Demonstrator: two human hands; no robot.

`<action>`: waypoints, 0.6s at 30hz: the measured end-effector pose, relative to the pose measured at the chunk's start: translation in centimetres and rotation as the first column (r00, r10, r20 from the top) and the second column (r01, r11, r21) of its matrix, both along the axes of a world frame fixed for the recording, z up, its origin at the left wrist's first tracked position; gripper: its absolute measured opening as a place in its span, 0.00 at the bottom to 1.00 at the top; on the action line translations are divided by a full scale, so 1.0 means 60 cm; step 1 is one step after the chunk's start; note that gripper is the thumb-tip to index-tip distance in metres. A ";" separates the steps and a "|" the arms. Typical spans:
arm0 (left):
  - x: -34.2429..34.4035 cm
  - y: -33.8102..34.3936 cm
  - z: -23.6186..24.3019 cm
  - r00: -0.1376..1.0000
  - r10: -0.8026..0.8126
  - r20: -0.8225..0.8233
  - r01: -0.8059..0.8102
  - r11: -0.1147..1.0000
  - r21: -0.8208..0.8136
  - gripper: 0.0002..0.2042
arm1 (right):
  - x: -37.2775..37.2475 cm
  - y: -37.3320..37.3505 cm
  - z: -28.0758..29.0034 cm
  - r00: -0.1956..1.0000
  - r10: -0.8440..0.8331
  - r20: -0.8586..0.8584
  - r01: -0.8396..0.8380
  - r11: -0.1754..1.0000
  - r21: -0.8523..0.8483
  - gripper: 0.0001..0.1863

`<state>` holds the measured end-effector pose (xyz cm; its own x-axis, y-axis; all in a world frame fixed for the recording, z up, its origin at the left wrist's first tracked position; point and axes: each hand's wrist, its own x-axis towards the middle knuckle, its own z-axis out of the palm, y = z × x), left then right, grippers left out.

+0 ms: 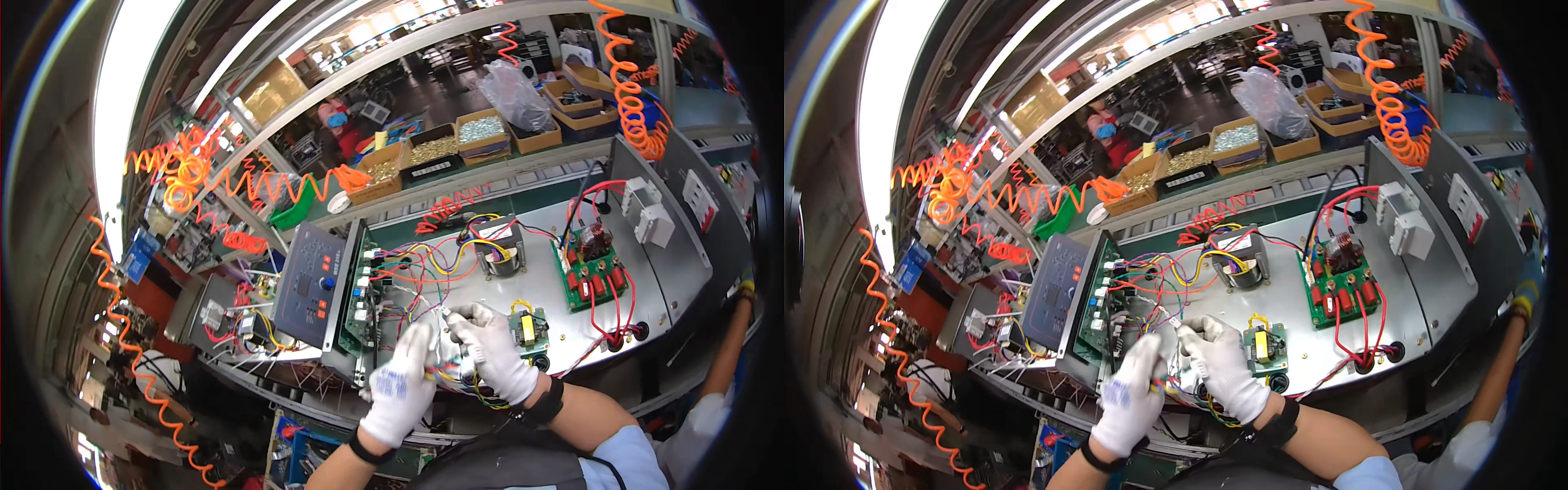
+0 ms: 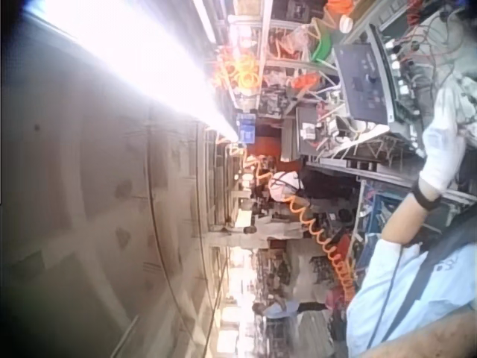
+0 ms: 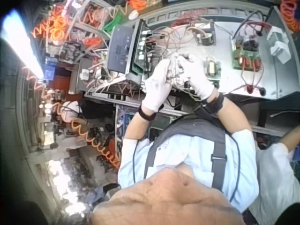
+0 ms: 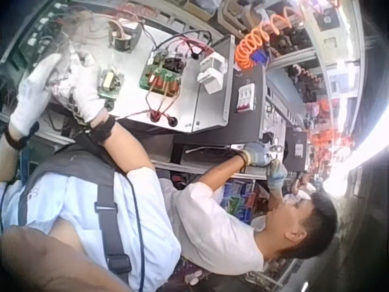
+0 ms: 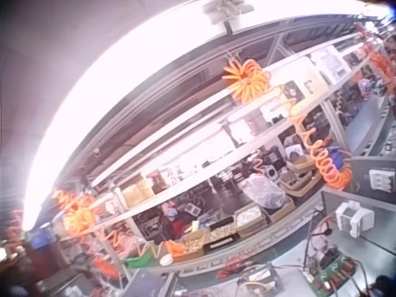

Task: Assembling and wiring internal components of industrial inverters on a factory assembly line.

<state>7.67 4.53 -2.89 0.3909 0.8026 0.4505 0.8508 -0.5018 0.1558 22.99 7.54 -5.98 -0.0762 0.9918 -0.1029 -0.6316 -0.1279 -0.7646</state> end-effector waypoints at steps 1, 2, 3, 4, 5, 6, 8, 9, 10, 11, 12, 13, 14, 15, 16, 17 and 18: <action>0.003 0.020 -0.015 0.998 0.058 0.005 -0.058 0.998 0.022 0.29 | 0.004 -0.001 -0.005 1.000 0.013 -0.020 -0.012 0.999 0.034 0.08; 0.008 0.038 -0.021 0.994 0.105 0.007 -0.105 0.994 0.044 0.30 | 0.001 -0.002 -0.006 0.999 0.024 -0.022 -0.023 0.999 0.036 0.08; 0.014 0.049 -0.022 0.991 0.131 0.014 -0.131 0.989 0.074 0.28 | -0.003 -0.002 -0.006 0.999 -0.021 -0.042 0.023 0.999 0.045 0.07; 0.015 0.054 -0.017 0.990 0.142 0.013 -0.143 0.987 0.075 0.28 | -0.005 -0.002 -0.006 0.996 -0.065 -0.063 0.069 0.996 0.052 0.07; 0.017 0.059 -0.012 0.972 0.218 -0.087 -0.221 0.975 -0.028 0.26 | -0.005 -0.002 -0.006 0.996 -0.059 -0.064 0.062 0.997 0.049 0.07; 0.019 0.064 -0.008 0.941 0.277 -0.194 -0.304 0.945 -0.123 0.25 | -0.004 -0.001 -0.006 0.996 -0.038 -0.086 0.041 0.998 0.040 0.07; 0.019 0.056 0.009 0.947 0.281 -0.156 -0.308 0.933 -0.186 0.21 | 0.001 -0.002 -0.003 0.991 -0.006 -0.131 0.009 1.000 0.024 0.06; 0.012 0.050 0.018 0.976 0.213 -0.034 -0.216 0.956 -0.197 0.17 | 0.002 -0.002 -0.003 0.991 -0.009 -0.132 0.012 1.000 0.022 0.06; 0.003 0.044 0.025 0.986 0.141 0.090 -0.121 0.973 -0.196 0.13 | 0.003 -0.001 -0.004 0.999 -0.006 -0.043 0.007 1.000 0.008 0.06; -0.016 0.038 0.027 0.981 0.075 0.180 -0.054 0.991 -0.121 0.10 | -0.001 -0.001 -0.004 0.999 0.005 0.046 -0.005 1.000 -0.009 0.06; -0.033 0.040 0.029 0.969 0.016 0.245 -0.019 1.000 0.010 0.08 | -0.003 -0.001 -0.001 0.999 0.007 0.046 -0.006 1.000 -0.015 0.06; -0.045 0.021 0.038 0.802 0.228 0.552 -0.078 0.957 -0.281 0.07 | -0.005 -0.001 0.005 0.997 0.015 0.069 -0.013 1.000 -0.022 0.07; -0.030 0.001 0.070 0.518 0.478 0.709 -0.012 0.833 -0.553 0.07 | -0.003 0.002 0.004 0.995 0.015 0.098 -0.012 0.999 -0.035 0.07; -0.024 -0.008 0.083 0.479 0.414 0.774 -0.006 0.883 -0.468 0.07 | -0.004 0.003 0.000 0.995 0.004 0.099 -0.001 1.000 -0.026 0.07; -0.020 -0.015 0.094 0.437 0.343 0.831 -0.006 0.925 -0.379 0.08 | -0.004 0.004 -0.006 0.996 -0.015 0.091 0.014 1.000 0.003 0.07; -0.018 -0.022 0.112 0.316 0.370 0.874 0.009 0.920 -0.393 0.08 | -0.001 0.002 0.003 0.991 -0.004 0.133 0.004 1.000 -0.006 0.07; -0.024 -0.027 0.112 0.303 0.322 0.897 -0.019 0.943 -0.332 0.09 | 0.002 0.000 0.014 0.985 0.007 0.175 -0.005 1.000 -0.015 0.07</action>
